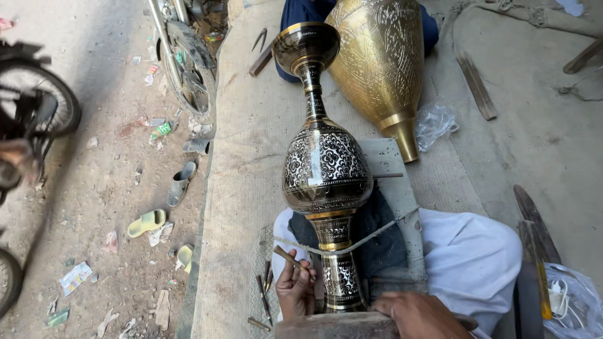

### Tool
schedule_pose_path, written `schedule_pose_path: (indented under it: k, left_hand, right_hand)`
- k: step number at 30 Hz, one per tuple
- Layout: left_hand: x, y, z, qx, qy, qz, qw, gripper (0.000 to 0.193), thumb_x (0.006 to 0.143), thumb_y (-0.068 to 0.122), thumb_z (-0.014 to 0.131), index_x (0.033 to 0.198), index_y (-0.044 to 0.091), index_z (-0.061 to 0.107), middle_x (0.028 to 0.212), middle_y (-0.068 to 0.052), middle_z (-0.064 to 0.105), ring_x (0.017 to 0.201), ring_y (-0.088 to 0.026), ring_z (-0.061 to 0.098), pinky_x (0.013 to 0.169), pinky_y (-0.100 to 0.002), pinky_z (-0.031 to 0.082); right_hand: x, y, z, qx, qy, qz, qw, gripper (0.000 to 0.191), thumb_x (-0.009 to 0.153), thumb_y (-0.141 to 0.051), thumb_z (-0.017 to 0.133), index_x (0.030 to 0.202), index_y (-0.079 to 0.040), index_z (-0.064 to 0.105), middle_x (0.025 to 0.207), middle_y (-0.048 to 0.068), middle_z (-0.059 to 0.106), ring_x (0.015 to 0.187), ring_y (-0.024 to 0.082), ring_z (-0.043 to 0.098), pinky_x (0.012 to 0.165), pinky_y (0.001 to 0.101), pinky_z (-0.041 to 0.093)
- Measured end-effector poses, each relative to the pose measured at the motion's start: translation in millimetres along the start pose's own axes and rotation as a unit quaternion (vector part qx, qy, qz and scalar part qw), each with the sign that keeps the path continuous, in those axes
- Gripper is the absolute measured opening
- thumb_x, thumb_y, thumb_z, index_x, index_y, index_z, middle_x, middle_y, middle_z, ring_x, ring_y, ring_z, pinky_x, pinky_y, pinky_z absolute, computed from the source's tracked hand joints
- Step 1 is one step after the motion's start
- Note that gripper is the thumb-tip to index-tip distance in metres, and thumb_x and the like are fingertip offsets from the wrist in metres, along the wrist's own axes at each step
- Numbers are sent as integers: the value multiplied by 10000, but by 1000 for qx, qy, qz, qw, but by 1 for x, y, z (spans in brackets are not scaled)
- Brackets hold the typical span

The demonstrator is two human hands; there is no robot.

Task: The person uses a hammer and chisel to engrave intricate patterns onto a brass vessel. They repeatedly strike the chisel to create detailed designs and occasionally switch tools to refine the work.

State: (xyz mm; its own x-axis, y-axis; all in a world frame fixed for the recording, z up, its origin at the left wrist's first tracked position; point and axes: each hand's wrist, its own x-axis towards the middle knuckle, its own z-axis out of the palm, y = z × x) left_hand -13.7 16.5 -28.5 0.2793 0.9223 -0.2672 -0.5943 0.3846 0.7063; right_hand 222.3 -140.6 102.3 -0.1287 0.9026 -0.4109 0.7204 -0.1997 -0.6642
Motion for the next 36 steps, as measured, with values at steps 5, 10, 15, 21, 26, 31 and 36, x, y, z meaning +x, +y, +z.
schedule_pose_path:
  k: [5,10,15,21,26,31,36]
  left_hand:
    - [-4,15,8,-143,-28,-5,989,605,912,-90,629,1491,-11,473,1094,-141,708,884,-187,722,745,-265,605]
    - [-29,57,20,-176,-14,4,984,589,899,-43,623,1466,22,475,1076,-125,711,873,-187,733,731,-273,621]
    - [-33,73,46,-156,-75,-24,985,575,891,-99,646,1447,-75,500,1066,-178,702,881,-214,730,749,-280,613]
    - [12,116,108,115,-72,10,991,577,850,-85,682,1416,-85,567,998,-179,753,814,-209,729,742,-330,624]
    - [45,148,197,222,-146,118,957,582,853,-43,735,1411,-29,569,1123,-130,766,903,-178,771,846,-349,662]
    - [51,142,266,338,-161,302,877,560,878,-56,762,1407,59,622,1094,-95,803,943,-126,752,852,-286,641]
    - [46,140,271,407,-141,391,813,540,883,-62,745,1381,124,649,990,-56,811,891,-93,777,779,-250,633]
  right_hand:
    - [1,8,-4,-18,-11,-8,1000,404,812,-53,603,1180,-145,742,1215,71,739,1137,253,704,1000,342,546]
    - [-7,27,-14,261,29,46,964,748,620,-98,936,1292,-23,618,1227,122,677,1179,211,696,1037,310,529]
    - [7,40,-2,339,9,93,936,901,574,-138,957,1375,-52,555,1311,79,645,1241,166,664,1104,330,457]
    - [-4,63,-11,420,66,-13,905,611,697,-117,866,1247,37,648,1144,257,690,1052,314,638,974,497,502]
    - [4,50,-56,311,441,56,840,503,708,-148,868,1146,-23,655,1001,115,713,864,154,679,768,363,553]
    - [15,26,-114,28,435,165,885,546,811,-204,846,1282,-52,615,943,129,710,688,226,648,665,419,550]
    - [18,-7,-175,-205,392,113,889,536,796,-78,726,1316,-109,597,952,44,688,612,155,643,565,334,566]
